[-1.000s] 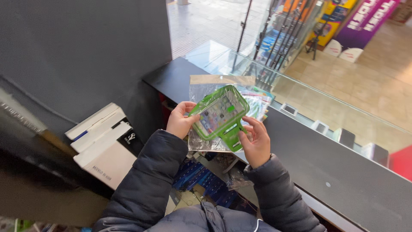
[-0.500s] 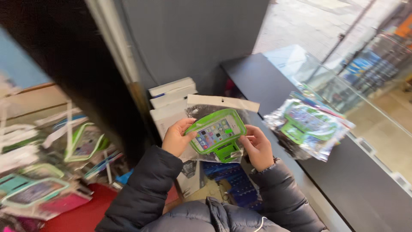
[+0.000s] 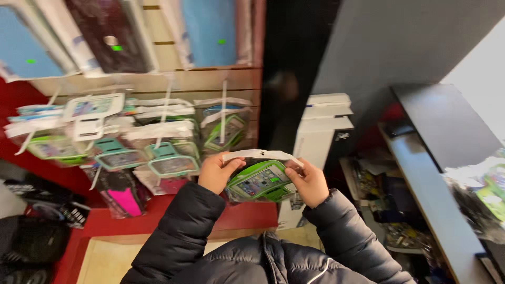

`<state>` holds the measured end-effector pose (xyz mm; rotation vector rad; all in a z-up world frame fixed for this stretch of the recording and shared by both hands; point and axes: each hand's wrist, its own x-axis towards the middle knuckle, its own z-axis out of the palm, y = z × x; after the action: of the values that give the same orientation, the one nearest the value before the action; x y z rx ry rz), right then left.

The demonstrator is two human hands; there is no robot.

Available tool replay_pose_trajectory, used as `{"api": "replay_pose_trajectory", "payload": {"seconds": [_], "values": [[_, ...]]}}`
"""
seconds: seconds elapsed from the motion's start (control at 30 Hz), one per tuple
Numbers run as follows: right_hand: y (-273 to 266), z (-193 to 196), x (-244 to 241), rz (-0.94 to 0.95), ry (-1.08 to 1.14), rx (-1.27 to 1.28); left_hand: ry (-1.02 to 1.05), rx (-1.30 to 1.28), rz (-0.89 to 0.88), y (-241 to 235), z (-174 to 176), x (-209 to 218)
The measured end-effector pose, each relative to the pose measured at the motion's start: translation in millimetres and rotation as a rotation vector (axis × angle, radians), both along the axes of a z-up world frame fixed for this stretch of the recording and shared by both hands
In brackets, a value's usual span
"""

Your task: The person repeatedly picks up packaged phone cases from a wall display, places them on a glass counter, and returns them to the display. The person handles multiple cases of different colors and designs, moving them back and forth between the display and the counter.

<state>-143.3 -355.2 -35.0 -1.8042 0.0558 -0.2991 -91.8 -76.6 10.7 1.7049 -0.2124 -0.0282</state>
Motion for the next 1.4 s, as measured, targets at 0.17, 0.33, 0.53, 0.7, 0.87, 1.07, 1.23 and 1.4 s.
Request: {"api": "replay_pose_trajectory", "payload": {"seconds": [0.17,0.33,0.53,0.7,0.87,1.07,1.23,1.4], "values": [[77.0,22.1,19.9,0.062,0.007,-0.188,-0.011,-0.089,0.097,65.7,-28.4,11.5],[132.7,42.9,32.1,-0.005,-0.046,-0.418,0.015,-0.016,0.109,94.0,-44.7,18.8],[164.2,35.6,68.1,-0.066,-0.190,-0.796,0.057,0.100,0.054,108.2,-61.4,41.3],[172.0,22.7,107.8,-0.007,-0.063,-0.953,0.110,0.300,0.090,111.0,-63.1,54.7],[175.5,19.1,128.2,0.017,-0.039,-0.990,0.077,0.285,0.023,111.9,-37.7,51.5],[171.3,21.4,137.0,0.072,-0.043,-1.010,0.068,0.254,-0.010,106.8,-18.5,49.3],[172.4,34.6,141.6,0.153,0.003,-1.031,-0.115,0.345,-0.007,98.8,-10.3,50.5],[169.1,29.3,163.8,0.128,-0.005,-1.080,-0.294,0.447,-0.017,97.7,-15.5,54.0]]}}
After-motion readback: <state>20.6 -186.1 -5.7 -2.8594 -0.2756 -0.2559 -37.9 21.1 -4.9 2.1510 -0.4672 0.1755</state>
